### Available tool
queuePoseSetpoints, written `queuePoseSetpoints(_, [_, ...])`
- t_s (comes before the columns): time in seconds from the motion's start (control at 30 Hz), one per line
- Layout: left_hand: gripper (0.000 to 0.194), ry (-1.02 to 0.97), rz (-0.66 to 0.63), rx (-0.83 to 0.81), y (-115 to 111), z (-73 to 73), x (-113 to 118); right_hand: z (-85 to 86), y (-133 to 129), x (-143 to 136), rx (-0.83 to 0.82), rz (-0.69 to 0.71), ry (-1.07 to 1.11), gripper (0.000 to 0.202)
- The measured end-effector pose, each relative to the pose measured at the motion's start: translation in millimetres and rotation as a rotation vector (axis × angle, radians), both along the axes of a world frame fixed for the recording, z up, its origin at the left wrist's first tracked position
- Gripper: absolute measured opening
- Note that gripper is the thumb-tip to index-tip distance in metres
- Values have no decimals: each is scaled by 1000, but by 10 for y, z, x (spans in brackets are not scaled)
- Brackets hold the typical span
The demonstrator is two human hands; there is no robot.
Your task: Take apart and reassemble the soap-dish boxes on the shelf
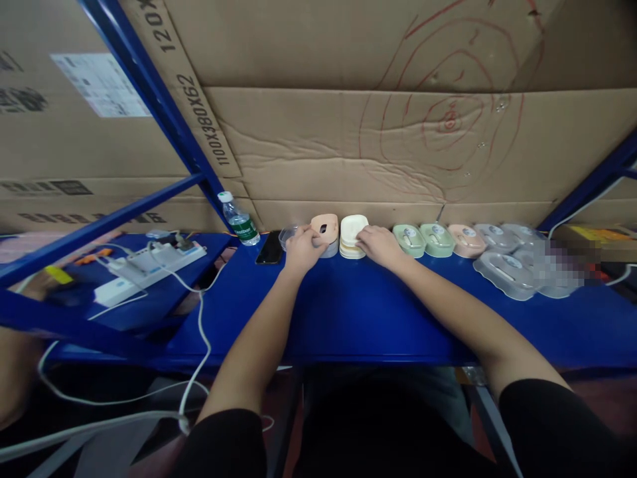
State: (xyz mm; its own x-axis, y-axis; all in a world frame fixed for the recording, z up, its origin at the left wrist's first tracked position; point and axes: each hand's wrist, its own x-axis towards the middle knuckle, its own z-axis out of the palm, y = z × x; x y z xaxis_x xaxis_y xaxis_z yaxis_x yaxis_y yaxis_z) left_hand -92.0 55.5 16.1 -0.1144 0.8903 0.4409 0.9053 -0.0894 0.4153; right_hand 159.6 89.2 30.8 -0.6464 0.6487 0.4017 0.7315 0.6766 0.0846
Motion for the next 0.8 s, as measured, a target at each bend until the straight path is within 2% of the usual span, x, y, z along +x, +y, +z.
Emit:
queuePoseSetpoints(0.23, [23, 10, -3, 58, -23, 17, 36, -279, 45, -15, 12, 19, -31, 26])
queuePoseSetpoints(0.43, [24, -13, 5, 75, -27, 32, 39, -372, 62, 44, 30, 33, 74, 26])
queuePoseSetpoints(0.53, [25, -3, -1, 30, -22, 11, 41, -351, 45, 55, 42, 42, 138, 33])
queuePoseSetpoints(0.63, [30, 18, 1, -36, -16, -13, 34, -258, 10, 100, 49, 40, 177, 40])
queuePoseSetpoints(0.8, [34, 0, -2, -47, -19, -10, 25, -59, -39, 390, 61, -12, 191, 42])
